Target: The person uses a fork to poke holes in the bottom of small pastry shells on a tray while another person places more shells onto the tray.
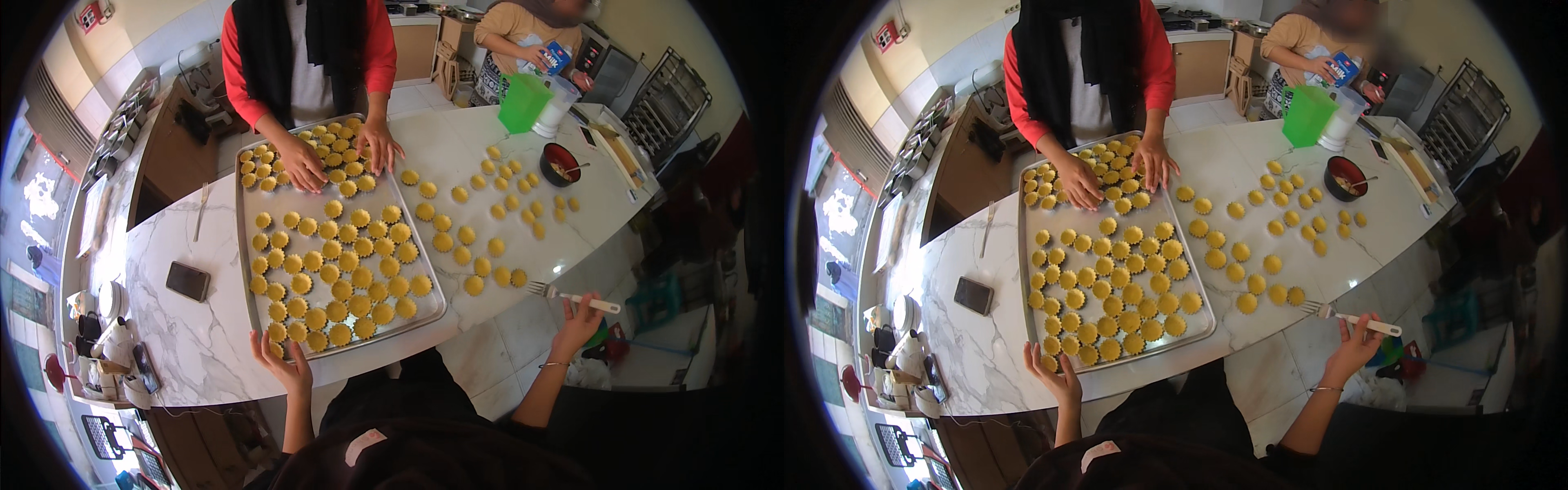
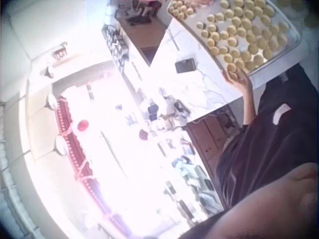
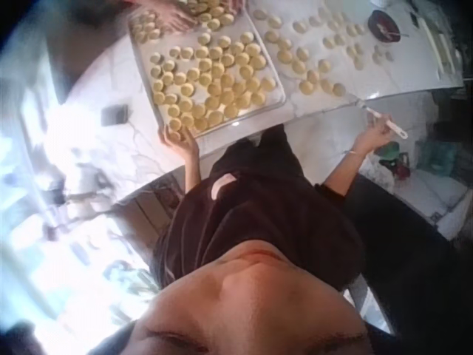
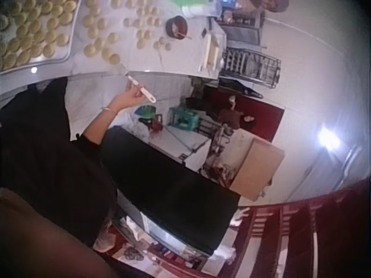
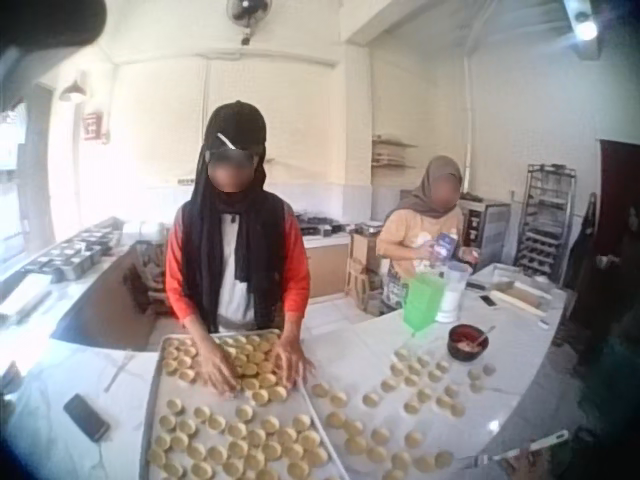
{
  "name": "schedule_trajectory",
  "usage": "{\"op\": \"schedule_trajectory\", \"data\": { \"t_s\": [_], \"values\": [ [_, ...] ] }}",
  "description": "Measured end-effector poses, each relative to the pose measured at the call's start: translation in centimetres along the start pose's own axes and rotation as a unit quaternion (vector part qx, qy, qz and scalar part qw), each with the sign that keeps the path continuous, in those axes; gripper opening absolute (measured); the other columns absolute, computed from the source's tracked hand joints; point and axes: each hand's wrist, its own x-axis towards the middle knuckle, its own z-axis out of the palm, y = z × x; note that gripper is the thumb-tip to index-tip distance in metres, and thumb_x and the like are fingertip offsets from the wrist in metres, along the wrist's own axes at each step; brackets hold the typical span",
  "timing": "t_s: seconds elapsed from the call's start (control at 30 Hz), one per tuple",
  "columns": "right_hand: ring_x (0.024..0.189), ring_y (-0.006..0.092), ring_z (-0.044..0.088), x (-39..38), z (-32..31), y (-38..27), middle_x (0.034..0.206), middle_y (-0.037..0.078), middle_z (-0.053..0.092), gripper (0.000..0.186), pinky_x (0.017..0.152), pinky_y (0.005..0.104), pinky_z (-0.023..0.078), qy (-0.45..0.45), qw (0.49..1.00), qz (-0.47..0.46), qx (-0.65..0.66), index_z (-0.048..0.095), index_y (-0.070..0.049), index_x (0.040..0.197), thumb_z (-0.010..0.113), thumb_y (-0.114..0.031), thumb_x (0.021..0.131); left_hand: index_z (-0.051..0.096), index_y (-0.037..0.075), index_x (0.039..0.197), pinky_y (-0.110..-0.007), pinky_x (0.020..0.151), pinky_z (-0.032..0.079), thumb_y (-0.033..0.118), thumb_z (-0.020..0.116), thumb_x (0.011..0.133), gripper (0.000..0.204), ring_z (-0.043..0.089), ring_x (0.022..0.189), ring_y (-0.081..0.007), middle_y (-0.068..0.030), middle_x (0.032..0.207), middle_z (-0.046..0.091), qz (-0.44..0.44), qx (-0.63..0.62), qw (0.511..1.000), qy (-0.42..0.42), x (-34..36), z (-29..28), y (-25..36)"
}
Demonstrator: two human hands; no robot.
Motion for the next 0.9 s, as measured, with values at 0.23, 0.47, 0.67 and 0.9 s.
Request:
{"op": "schedule_trajectory", "data": {
  "t_s": [0.23,0.47,0.67,0.9],
  "values": [
    [0.088,0.0186,0.059,8.3,-2.6,9.4,0.097,0.011,0.055,0.025,0.084,0.0374,0.056,0.021,0.981,0.142,0.129,0.045,0.001,0.109,0.056,-0.014,0.093,0.036,0.002,0.131,-0.052,0.106,0.024,0.012,0.059,0.084,0.053,0.029,0.13,-0.0413,-0.025,0.14,0.027,0.032,-0.042,0.998,-0.02,-1.8,2.5,6.3],
    [0.088,0.0203,0.06,10.4,-0.3,13.1,0.095,0.012,0.056,0.025,0.088,0.0385,0.055,-0.027,0.955,0.251,0.154,0.046,0.004,0.107,0.052,-0.017,0.095,0.038,0.003,0.13,-0.05,0.106,0.026,0.009,0.064,0.08,0.057,0.03,0.13,-0.0423,-0.0247,0.139,0.028,0.027,-0.101,0.992,-0.067,-3.8,5.2,11.0],
    [0.088,0.0157,0.057,11.2,0.0,13.0,0.101,0.012,0.056,0.022,0.078,0.0268,0.052,-0.123,0.963,0.225,0.077,0.049,-0.001,0.108,0.054,-0.018,0.095,0.04,0.003,0.129,-0.049,0.106,0.026,0.006,0.062,0.079,0.054,0.032,0.129,-0.0401,-0.0237,0.139,0.031,-0.01,-0.034,0.999,-0.014,-4.5,5.2,11.0],
    [0.098,0.0183,0.056,12.9,0.3,12.8,0.109,0.015,0.056,0.02,0.082,0.0262,0.049,-0.211,0.941,0.216,0.156,0.05,-0.003,0.106,0.056,-0.016,0.093,0.04,-0.002,0.127,-0.048,0.106,0.025,0.007,0.057,0.084,0.047,0.032,0.128,-0.039,-0.0238,0.138,0.032,-0.07,0.078,0.991,0.086,-4.3,2.9,8.3]
  ]
}}
